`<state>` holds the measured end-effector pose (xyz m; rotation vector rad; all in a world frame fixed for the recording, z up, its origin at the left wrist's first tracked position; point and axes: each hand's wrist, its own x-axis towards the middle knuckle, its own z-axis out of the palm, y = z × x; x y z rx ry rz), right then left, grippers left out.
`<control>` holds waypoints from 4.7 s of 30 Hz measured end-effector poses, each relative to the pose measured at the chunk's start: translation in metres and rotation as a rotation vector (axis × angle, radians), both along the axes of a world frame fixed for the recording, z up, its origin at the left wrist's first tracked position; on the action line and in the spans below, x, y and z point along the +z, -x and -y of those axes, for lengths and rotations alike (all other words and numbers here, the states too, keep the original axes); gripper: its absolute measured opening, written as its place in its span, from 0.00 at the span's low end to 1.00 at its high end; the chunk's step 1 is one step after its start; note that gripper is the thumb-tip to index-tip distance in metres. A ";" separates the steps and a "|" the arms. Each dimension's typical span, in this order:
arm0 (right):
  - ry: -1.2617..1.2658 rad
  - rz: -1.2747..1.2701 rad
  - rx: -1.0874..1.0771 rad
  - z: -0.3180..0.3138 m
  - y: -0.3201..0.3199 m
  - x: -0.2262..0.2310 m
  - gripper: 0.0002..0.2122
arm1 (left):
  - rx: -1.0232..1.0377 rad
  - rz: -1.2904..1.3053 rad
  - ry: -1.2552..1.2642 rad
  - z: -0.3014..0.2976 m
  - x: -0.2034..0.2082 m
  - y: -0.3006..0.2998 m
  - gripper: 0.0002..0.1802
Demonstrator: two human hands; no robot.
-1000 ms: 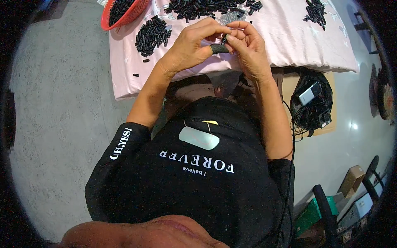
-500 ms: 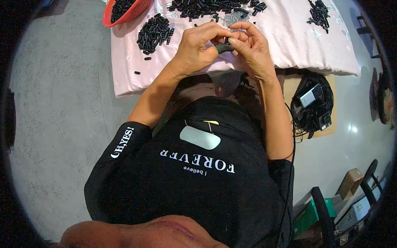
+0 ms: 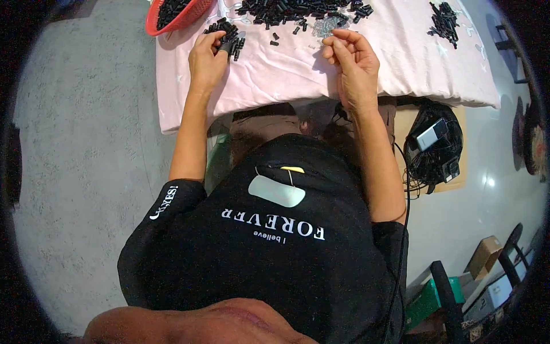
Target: Sorting small black plastic components and placing them into a plastic bag.
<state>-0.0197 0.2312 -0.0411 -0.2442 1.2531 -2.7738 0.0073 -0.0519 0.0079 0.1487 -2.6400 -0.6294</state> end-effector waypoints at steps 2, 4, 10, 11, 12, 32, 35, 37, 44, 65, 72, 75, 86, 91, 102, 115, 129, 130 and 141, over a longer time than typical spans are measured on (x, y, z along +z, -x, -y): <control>-0.013 0.013 -0.035 0.004 -0.001 0.001 0.10 | 0.031 -0.124 0.106 -0.004 0.000 -0.001 0.15; -0.027 0.028 -0.072 0.007 -0.001 0.001 0.09 | -0.035 -0.129 0.044 -0.014 0.001 0.000 0.13; 0.036 0.051 -0.130 0.020 0.000 0.006 0.10 | -0.272 -0.012 -0.138 -0.056 0.004 0.008 0.12; 0.002 0.018 -0.154 0.020 0.000 0.008 0.10 | -0.301 0.002 -0.144 -0.060 0.003 0.011 0.12; -0.031 -0.014 -0.178 0.020 0.001 0.009 0.10 | -0.330 0.017 -0.150 -0.064 0.001 0.014 0.12; -0.187 -0.097 -0.249 0.020 0.001 0.006 0.10 | -0.466 0.048 0.187 -0.089 -0.002 0.057 0.10; -0.194 -0.084 -0.255 0.020 0.000 0.008 0.09 | -0.433 0.027 0.127 -0.094 0.003 0.066 0.10; -0.196 -0.089 -0.259 0.020 0.000 0.008 0.09 | -0.439 -0.059 0.112 -0.102 0.003 0.076 0.10; -0.201 -0.094 -0.251 0.019 -0.002 0.007 0.09 | -0.504 -0.063 0.164 -0.124 0.005 0.093 0.08; -0.289 -0.096 -0.165 0.023 -0.002 0.005 0.09 | -0.652 0.073 -0.275 -0.112 0.022 0.031 0.15; -0.194 -0.023 -0.240 0.020 -0.001 0.002 0.05 | -0.579 0.019 -0.318 -0.103 0.008 0.038 0.15; -0.163 -0.041 -0.243 0.019 0.000 0.001 0.06 | -0.610 0.108 -0.070 -0.098 -0.001 0.035 0.11; -0.192 -0.033 -0.180 0.019 0.002 0.002 0.07 | -0.543 0.060 -0.091 -0.109 -0.001 0.024 0.10; -0.180 -0.016 -0.154 0.017 0.002 0.004 0.06 | -0.538 -0.005 -0.242 -0.117 0.013 0.023 0.12; -0.202 -0.048 -0.094 0.016 0.003 0.001 0.06 | -0.542 -0.013 -0.219 -0.121 0.021 0.023 0.15; -0.214 -0.051 -0.101 0.017 0.002 0.002 0.06 | -0.513 -0.021 -0.265 -0.123 0.022 0.021 0.15; -0.002 -0.004 0.060 0.008 0.004 -0.001 0.07 | -0.603 0.278 -0.843 -0.114 0.004 0.033 0.07; 0.003 -0.003 0.055 0.008 0.004 0.000 0.07 | -0.591 0.295 -0.822 -0.114 0.005 0.032 0.06; -0.022 0.004 0.019 0.009 0.005 0.001 0.06 | -0.286 0.216 -0.593 -0.064 -0.004 0.034 0.09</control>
